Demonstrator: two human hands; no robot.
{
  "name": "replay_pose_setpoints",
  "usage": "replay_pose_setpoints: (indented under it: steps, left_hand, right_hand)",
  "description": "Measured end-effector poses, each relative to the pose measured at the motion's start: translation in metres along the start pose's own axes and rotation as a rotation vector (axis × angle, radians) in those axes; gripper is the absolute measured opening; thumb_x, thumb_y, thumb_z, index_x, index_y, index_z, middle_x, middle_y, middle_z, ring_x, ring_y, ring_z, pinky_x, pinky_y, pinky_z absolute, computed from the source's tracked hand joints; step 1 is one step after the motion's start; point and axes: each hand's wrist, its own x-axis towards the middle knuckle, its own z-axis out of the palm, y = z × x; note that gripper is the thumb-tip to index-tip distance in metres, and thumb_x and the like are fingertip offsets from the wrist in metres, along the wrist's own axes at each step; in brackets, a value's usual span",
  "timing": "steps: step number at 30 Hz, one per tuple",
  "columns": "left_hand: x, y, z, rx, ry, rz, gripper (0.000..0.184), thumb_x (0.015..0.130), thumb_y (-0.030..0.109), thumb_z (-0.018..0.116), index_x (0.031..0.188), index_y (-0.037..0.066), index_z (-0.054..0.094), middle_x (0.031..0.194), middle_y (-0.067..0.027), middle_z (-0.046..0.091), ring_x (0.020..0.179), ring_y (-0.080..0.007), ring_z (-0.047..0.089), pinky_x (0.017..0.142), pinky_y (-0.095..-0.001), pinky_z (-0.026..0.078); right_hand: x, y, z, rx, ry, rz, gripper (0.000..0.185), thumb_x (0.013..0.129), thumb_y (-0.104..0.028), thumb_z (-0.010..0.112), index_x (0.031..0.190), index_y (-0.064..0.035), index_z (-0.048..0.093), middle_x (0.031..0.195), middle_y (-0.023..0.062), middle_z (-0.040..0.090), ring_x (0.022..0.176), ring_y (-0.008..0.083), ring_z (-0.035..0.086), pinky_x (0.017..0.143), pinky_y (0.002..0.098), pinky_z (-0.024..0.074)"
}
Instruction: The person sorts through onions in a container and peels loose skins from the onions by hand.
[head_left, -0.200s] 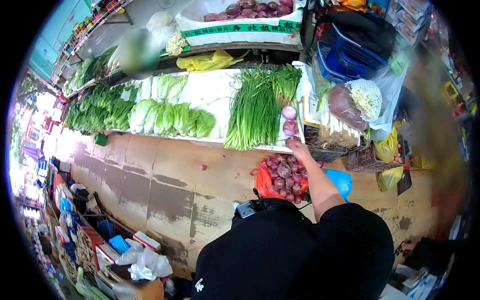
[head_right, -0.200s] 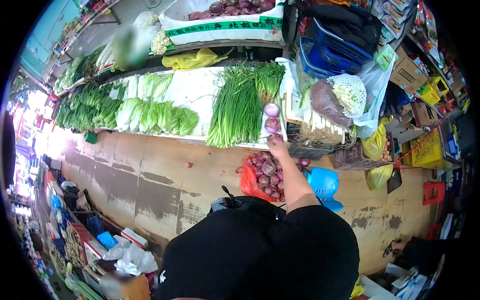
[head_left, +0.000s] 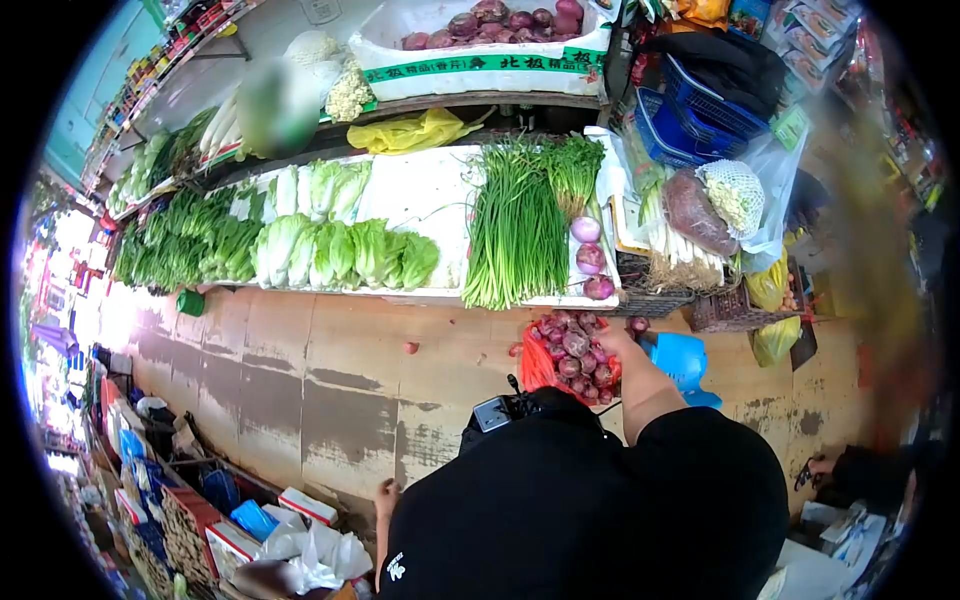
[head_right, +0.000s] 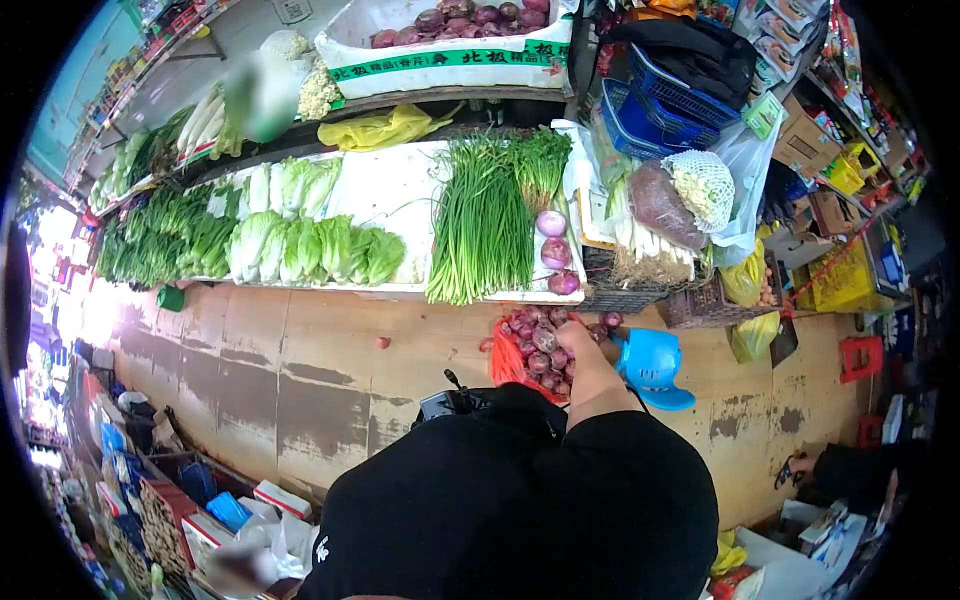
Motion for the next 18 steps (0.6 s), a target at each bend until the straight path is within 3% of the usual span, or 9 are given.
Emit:
replay_pose_setpoints:
  steps: [1, 2, 3, 6, 8, 11, 14, 17, 18]
  left_hand:
    - [0.016, 0.012, -0.031, -0.258, 0.065, -0.045, 0.038, 0.09, 0.026, 0.058, 0.121, 0.005, 0.052, 0.094, -0.007, 0.06, 0.079, -0.018, 0.062, 0.066, -0.0358, 0.051]
    - [0.014, 0.045, -0.048, -0.245, 0.098, -0.138, 0.036, 0.09, 0.024, 0.058, 0.121, 0.007, 0.052, 0.093, -0.0058, 0.059, 0.076, -0.0182, 0.062, 0.063, -0.0359, 0.05]
    - [-0.013, 0.13, -0.068, -0.236, 0.13, -0.23, 0.034, 0.09, 0.023, 0.058, 0.121, 0.009, 0.052, 0.092, -0.0047, 0.058, 0.074, -0.0184, 0.062, 0.06, -0.036, 0.05]
    - [0.043, 0.121, -0.08, -0.286, 0.095, -0.213, 0.034, 0.09, 0.023, 0.058, 0.121, 0.01, 0.051, 0.093, -0.0052, 0.059, 0.074, -0.0185, 0.063, 0.058, -0.0358, 0.049]
    - [0.057, 0.135, -0.074, -0.267, 0.012, -0.134, 0.035, 0.09, 0.025, 0.058, 0.12, 0.009, 0.051, 0.093, -0.0057, 0.059, 0.075, -0.0195, 0.063, 0.06, -0.0362, 0.05]
    - [0.121, 0.11, -0.051, 0.145, -0.03, -0.029, 0.037, 0.088, 0.024, 0.061, 0.117, 0.002, 0.058, 0.09, -0.0118, 0.064, 0.076, -0.0199, 0.064, 0.069, -0.0294, 0.052]
    - [0.161, 0.122, -0.035, 0.412, -0.148, 0.067, 0.038, 0.087, 0.024, 0.061, 0.117, 0.001, 0.058, 0.087, -0.0111, 0.063, 0.075, -0.0185, 0.063, 0.069, -0.0287, 0.051]
    - [0.188, 0.144, -0.029, 0.509, -0.254, 0.105, 0.039, 0.087, 0.025, 0.061, 0.117, 0.0, 0.058, 0.084, -0.0104, 0.063, 0.074, -0.0172, 0.062, 0.068, -0.028, 0.051]
    - [0.198, 0.152, -0.03, 0.531, -0.267, 0.108, 0.039, 0.087, 0.025, 0.061, 0.117, 0.0, 0.058, 0.083, -0.0102, 0.063, 0.074, -0.0167, 0.062, 0.068, -0.0278, 0.05]
  right_hand:
    - [-0.004, 0.006, 0.006, 0.0, -0.033, -0.006, 0.026, 0.084, -0.031, 0.057, 0.087, -0.007, 0.069, 0.071, 0.009, 0.064, 0.061, 0.0224, 0.064, 0.052, 0.0401, 0.0484]
    - [-0.011, -0.002, 0.005, 0.054, -0.031, 0.035, 0.027, 0.084, -0.031, 0.057, 0.088, -0.0071, 0.069, 0.072, 0.009, 0.064, 0.062, 0.0226, 0.065, 0.051, 0.0401, 0.0484]
    - [-0.016, -0.007, 0.004, 0.109, -0.027, 0.076, 0.027, 0.084, -0.031, 0.058, 0.088, -0.0072, 0.069, 0.072, 0.009, 0.065, 0.062, 0.0227, 0.065, 0.05, 0.0401, 0.0483]
    - [-0.047, -0.052, -0.017, 0.257, 0.061, 0.227, 0.028, 0.085, -0.032, 0.058, 0.091, -0.0069, 0.068, 0.074, 0.0094, 0.065, 0.063, 0.0218, 0.066, 0.049, 0.0394, 0.0487]
    - [-0.019, -0.034, -0.011, 0.164, 0.086, 0.206, 0.029, 0.085, -0.032, 0.058, 0.093, -0.0067, 0.068, 0.076, 0.0097, 0.066, 0.065, 0.0215, 0.067, 0.05, 0.0394, 0.0495]
    - [0.002, -0.035, -0.012, 0.215, 0.125, 0.251, 0.032, 0.086, -0.035, 0.058, 0.095, -0.0057, 0.068, 0.081, 0.0108, 0.068, 0.068, 0.0223, 0.067, 0.055, 0.0384, 0.0511]
    - [0.003, -0.058, -0.014, 0.391, 0.237, 0.218, 0.04, 0.084, -0.041, 0.06, 0.096, -0.004, 0.068, 0.082, 0.0137, 0.069, 0.071, 0.0246, 0.068, 0.062, 0.0382, 0.0524]
    - [0.05, -0.056, -0.016, -0.077, 0.294, 0.056, 0.046, 0.082, -0.046, 0.06, 0.094, -0.0021, 0.069, 0.083, 0.0175, 0.068, 0.074, 0.0286, 0.067, 0.07, 0.039, 0.0519]
    - [0.048, -0.081, -0.036, 0.061, 0.172, 0.221, 0.047, 0.08, -0.048, 0.06, 0.088, -0.0019, 0.07, 0.083, 0.0184, 0.068, 0.077, 0.031, 0.067, 0.074, 0.0409, 0.0512]
